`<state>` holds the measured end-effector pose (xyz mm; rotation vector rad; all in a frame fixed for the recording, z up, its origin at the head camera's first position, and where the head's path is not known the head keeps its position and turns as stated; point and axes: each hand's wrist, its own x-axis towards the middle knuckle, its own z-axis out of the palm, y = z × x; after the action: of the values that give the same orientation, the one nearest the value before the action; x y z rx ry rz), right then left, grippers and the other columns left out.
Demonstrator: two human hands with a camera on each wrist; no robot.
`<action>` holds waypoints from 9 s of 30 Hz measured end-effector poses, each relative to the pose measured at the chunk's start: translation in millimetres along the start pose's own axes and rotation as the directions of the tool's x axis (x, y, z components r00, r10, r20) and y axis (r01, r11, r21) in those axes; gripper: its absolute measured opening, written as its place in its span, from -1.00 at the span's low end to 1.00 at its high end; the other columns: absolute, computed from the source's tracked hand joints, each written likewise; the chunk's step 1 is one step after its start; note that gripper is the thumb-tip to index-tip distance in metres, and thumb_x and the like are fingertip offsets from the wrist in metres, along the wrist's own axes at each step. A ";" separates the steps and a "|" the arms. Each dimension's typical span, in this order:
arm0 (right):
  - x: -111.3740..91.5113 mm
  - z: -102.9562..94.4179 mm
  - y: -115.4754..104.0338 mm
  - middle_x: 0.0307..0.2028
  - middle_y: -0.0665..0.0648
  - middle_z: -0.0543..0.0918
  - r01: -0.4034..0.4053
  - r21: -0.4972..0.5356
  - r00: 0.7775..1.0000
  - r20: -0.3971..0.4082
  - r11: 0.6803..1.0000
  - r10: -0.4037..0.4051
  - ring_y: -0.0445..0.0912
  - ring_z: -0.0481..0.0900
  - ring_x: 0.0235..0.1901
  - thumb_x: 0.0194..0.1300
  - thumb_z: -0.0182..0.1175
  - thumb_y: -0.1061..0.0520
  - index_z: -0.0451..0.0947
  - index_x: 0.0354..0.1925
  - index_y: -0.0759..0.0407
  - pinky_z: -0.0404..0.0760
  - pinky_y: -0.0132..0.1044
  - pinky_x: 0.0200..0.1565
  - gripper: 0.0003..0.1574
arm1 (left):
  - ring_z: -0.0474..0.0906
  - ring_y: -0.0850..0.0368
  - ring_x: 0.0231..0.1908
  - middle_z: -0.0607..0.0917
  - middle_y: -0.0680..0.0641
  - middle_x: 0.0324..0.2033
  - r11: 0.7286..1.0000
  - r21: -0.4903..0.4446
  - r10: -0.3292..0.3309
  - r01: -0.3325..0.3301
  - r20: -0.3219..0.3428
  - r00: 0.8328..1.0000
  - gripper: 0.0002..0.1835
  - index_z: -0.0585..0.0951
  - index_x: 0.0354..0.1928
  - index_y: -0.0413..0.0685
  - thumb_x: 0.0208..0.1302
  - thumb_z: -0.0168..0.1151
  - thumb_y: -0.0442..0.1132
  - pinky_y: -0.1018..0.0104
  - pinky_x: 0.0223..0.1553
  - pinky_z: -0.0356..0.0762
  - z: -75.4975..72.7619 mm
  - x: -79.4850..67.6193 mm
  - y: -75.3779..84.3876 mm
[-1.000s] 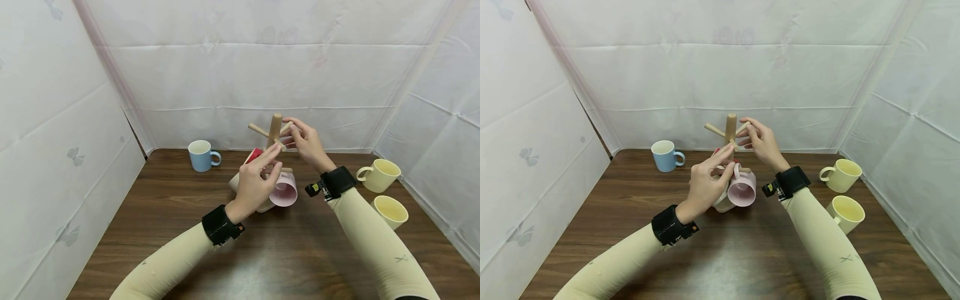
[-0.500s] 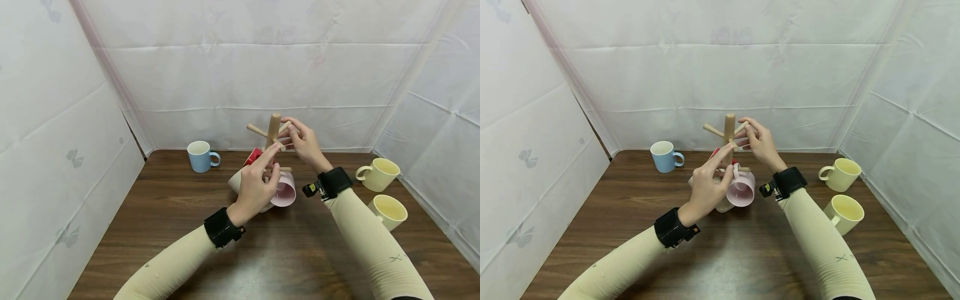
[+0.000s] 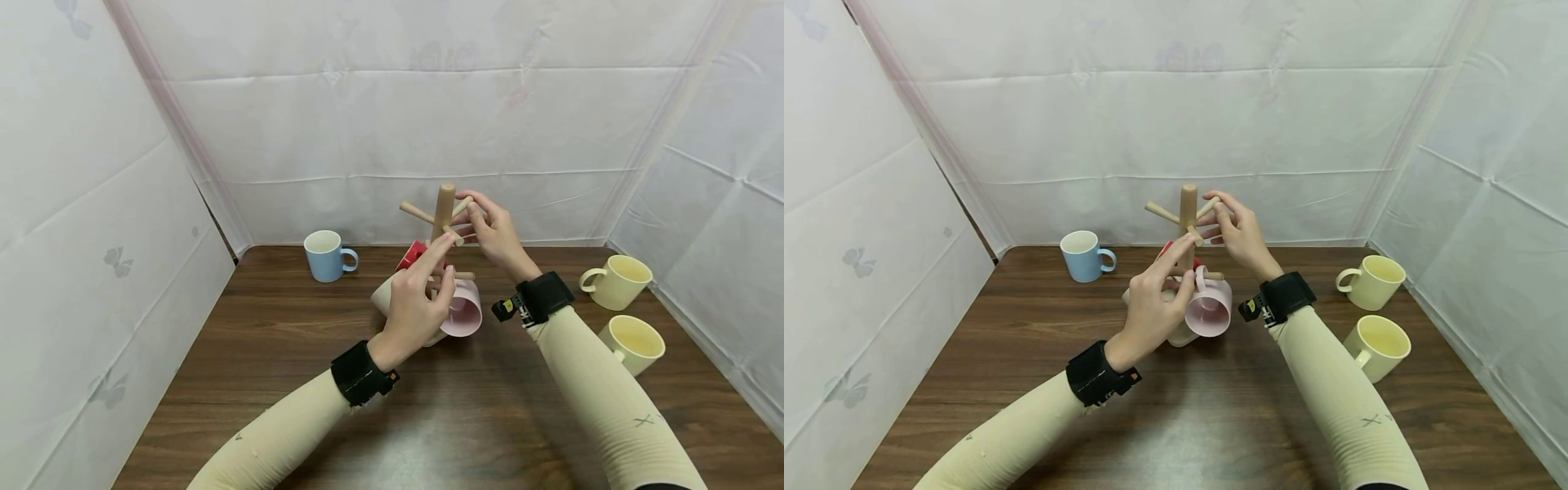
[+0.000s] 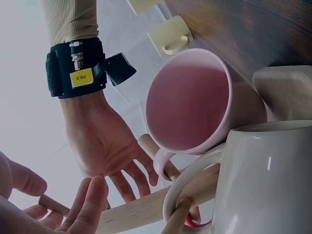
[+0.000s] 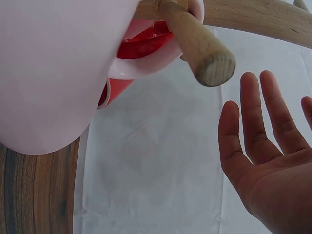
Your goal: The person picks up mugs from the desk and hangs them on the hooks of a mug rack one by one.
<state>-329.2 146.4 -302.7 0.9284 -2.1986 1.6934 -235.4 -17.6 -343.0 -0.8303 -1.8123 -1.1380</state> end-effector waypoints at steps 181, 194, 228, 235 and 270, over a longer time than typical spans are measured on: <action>-193.9 -147.1 36.7 -0.10 0.33 0.58 -0.198 -0.876 0.881 0.037 0.439 0.472 0.27 0.50 -0.16 0.08 0.15 -0.43 0.53 0.00 0.15 0.52 0.12 -0.42 -0.21 | 0.27 -0.04 0.19 0.36 -0.03 0.25 0.972 0.231 -0.071 0.034 0.151 0.986 -0.56 0.48 0.16 0.07 0.20 0.14 -0.16 -0.02 0.08 0.36 -93.6 -65.6 -77.1; -178.4 -136.3 25.1 -0.19 0.18 0.63 -0.106 -0.820 0.968 0.045 0.563 0.247 0.15 0.55 -0.24 0.10 0.27 -0.22 0.56 -0.10 0.00 0.51 0.10 -0.33 -0.52 | 0.27 -0.05 0.19 0.36 -0.05 0.24 0.979 0.200 -0.055 0.027 0.137 0.989 -0.57 0.50 0.14 0.00 0.20 0.14 -0.18 -0.03 0.05 0.39 -88.9 -65.7 -72.3; -114.9 -62.1 -15.0 -0.05 -0.04 0.57 -0.101 -0.458 0.994 0.000 0.883 0.113 -0.11 0.60 -0.29 0.20 0.24 0.00 0.53 -0.01 -0.18 0.58 -0.33 -0.37 -0.65 | 0.27 -0.15 0.19 0.38 -0.16 0.23 0.994 0.018 0.099 -0.105 0.196 0.976 -0.29 0.36 0.25 -0.10 0.02 0.37 -0.16 -0.05 0.16 0.29 -57.6 -51.2 -42.7; -100.6 -33.8 -45.3 -0.04 0.12 0.58 -0.063 -0.359 0.995 0.043 0.931 0.084 -0.07 0.56 -0.13 0.26 0.18 0.11 0.51 0.01 0.05 0.58 -0.31 -0.19 -0.68 | 0.27 -0.20 0.18 0.36 -0.23 0.22 0.991 -0.068 0.131 -0.119 0.210 0.969 -0.12 0.33 0.24 -0.23 -0.22 0.51 -0.29 0.00 0.18 0.28 -56.4 -37.5 -18.3; -86.1 -2.4 -10.6 0.04 0.04 0.52 -0.159 -0.054 0.979 0.119 0.986 0.164 -0.06 0.54 -0.08 0.37 0.04 -0.03 0.41 0.16 -0.14 0.64 -0.11 -0.29 -0.60 | 0.37 -0.06 0.07 0.43 -0.31 0.10 0.977 -0.207 0.111 -0.058 0.255 0.961 -0.19 0.33 0.18 -0.39 -0.20 0.48 -0.42 0.05 -0.17 0.58 -47.9 -28.8 -12.4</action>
<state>-256.4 177.1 -338.6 0.8870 -2.4426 1.6900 -219.1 -69.4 -361.2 -1.2162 -1.8763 -1.2116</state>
